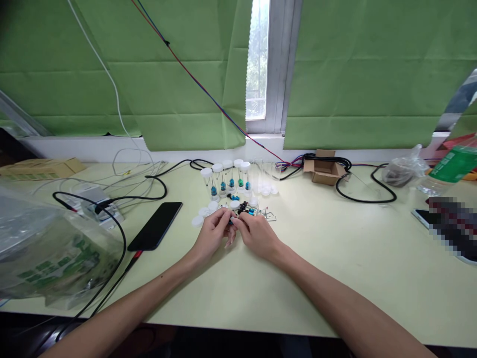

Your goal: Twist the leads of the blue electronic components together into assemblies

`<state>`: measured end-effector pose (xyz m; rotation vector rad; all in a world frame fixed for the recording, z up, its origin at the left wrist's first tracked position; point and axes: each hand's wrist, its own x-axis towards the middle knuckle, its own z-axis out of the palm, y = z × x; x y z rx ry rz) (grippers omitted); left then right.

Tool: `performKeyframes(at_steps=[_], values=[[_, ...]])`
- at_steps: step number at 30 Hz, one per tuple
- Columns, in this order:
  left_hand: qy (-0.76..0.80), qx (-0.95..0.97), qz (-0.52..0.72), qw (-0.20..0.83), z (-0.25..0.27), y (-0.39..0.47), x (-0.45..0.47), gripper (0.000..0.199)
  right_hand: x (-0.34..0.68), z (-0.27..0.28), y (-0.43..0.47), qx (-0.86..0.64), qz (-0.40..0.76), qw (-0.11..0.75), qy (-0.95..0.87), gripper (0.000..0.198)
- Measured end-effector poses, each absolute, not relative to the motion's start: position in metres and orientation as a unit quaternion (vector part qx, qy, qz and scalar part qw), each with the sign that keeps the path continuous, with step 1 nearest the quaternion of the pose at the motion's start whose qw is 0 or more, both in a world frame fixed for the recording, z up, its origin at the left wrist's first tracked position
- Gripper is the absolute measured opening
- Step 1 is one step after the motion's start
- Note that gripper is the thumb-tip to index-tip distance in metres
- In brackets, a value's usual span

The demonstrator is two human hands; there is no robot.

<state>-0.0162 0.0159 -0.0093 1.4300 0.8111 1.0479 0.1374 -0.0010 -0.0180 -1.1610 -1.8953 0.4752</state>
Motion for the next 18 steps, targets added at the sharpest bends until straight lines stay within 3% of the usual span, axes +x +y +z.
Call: performKeyframes(at_steps=[12,18], values=[[0.341,0.611,0.442,0.561,-0.0074,0.0163,-0.0155,0.032,0.1361,-0.0176,0.0006,-0.478,0.186,0.413,-0.753,0.041],[0.346,0.598,0.471,0.549,-0.0068,0.0183,-0.0177,0.03,0.1358,-0.0179,-0.0014,-0.486,0.198,0.423,-0.738,0.016]])
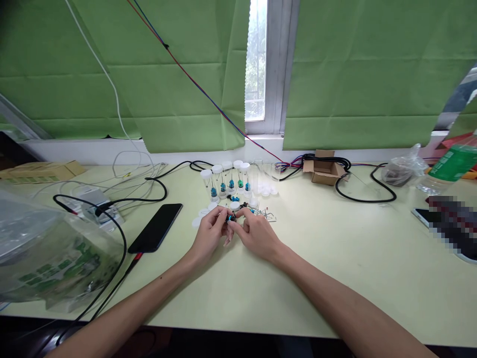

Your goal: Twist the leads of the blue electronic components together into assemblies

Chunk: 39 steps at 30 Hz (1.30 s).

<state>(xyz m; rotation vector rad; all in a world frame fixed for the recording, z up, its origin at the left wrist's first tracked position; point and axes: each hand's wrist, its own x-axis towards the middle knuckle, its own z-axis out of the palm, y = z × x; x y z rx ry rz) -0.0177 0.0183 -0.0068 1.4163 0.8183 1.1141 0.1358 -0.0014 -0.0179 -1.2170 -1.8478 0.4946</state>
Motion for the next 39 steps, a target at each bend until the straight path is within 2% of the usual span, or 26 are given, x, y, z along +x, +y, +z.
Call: performKeyframes(at_steps=[10,21,27,30,33,39], values=[[0.351,0.61,0.451,0.55,-0.009,0.0194,-0.0183,0.03,0.1375,-0.0189,-0.0005,-0.472,0.212,0.412,-0.75,0.013],[0.348,0.614,0.437,0.558,-0.0081,0.0181,-0.0174,0.028,0.136,-0.0199,0.001,-0.471,0.201,0.408,-0.755,0.035],[0.341,0.603,0.44,0.571,-0.0064,0.017,-0.0166,0.03,0.1359,-0.0188,0.0015,-0.464,0.203,0.403,-0.762,0.039],[0.341,0.601,0.449,0.567,-0.0062,0.017,-0.017,0.03,0.1355,-0.0178,-0.0001,-0.481,0.208,0.413,-0.745,0.033],[0.343,0.598,0.458,0.561,-0.0062,0.018,-0.0174,0.03,0.1356,-0.0175,-0.0019,-0.482,0.214,0.422,-0.738,0.015],[0.345,0.596,0.457,0.564,-0.0067,0.0188,-0.0176,0.03,0.1375,-0.0204,-0.0011,-0.465,0.209,0.43,-0.745,0.011]])
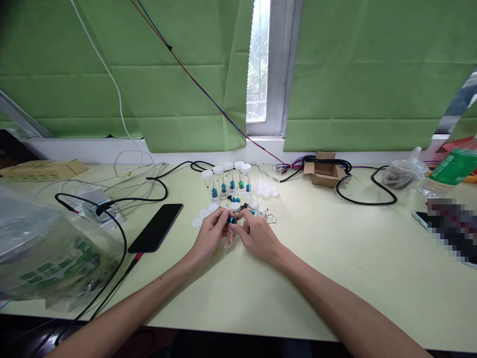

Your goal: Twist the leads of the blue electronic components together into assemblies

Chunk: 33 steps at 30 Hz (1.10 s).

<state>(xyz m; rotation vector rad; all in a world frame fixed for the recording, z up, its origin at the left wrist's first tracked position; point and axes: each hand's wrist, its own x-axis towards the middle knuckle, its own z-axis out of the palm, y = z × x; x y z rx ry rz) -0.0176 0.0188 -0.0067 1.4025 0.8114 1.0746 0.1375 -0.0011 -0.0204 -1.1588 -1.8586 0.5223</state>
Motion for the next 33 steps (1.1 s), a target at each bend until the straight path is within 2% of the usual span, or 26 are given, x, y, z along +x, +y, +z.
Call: performKeyframes(at_steps=[4,14,21,24,28,33], values=[[0.343,0.596,0.454,0.567,-0.0069,0.017,-0.0176,0.031,0.1374,-0.0203,0.0001,-0.467,0.203,0.426,-0.748,0.01],[0.342,0.587,0.449,0.581,-0.0045,0.0138,-0.0152,0.033,0.1359,-0.0195,0.0003,-0.47,0.182,0.418,-0.756,0.035],[0.331,0.597,0.449,0.577,-0.0066,0.014,-0.0153,0.035,0.1349,-0.0164,-0.0007,-0.476,0.188,0.41,-0.755,0.042],[0.335,0.591,0.456,0.575,-0.0071,0.0148,-0.0151,0.034,0.1348,-0.0149,-0.0016,-0.489,0.193,0.416,-0.742,0.038],[0.347,0.582,0.472,0.564,-0.0058,0.0151,-0.0158,0.032,0.1358,-0.0155,-0.0031,-0.486,0.199,0.426,-0.737,0.016],[0.357,0.581,0.464,0.565,-0.005,0.0148,-0.0159,0.032,0.1367,-0.0201,-0.0018,-0.469,0.199,0.423,-0.75,0.011]])
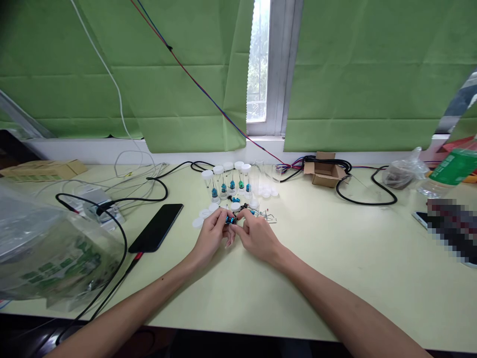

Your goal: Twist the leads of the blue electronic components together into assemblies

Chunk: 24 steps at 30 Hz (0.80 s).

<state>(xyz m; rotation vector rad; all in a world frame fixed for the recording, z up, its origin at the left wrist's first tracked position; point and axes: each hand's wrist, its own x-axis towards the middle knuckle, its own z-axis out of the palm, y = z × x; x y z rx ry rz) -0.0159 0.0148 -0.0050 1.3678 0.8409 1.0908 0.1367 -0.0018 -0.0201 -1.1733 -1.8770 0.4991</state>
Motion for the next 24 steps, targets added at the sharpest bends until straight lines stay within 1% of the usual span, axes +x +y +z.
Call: performKeyframes(at_steps=[5,15,24], values=[[0.368,0.589,0.45,0.562,-0.0077,0.0148,-0.0161,0.033,0.1365,-0.0217,-0.0004,-0.473,0.192,0.413,-0.754,0.01],[0.364,0.583,0.44,0.577,-0.0057,0.0122,-0.0153,0.036,0.1349,-0.0173,-0.0016,-0.486,0.175,0.41,-0.752,0.03],[0.348,0.599,0.437,0.574,-0.005,0.0107,-0.0138,0.035,0.1367,-0.0163,-0.0003,-0.497,0.145,0.429,-0.74,0.039]])
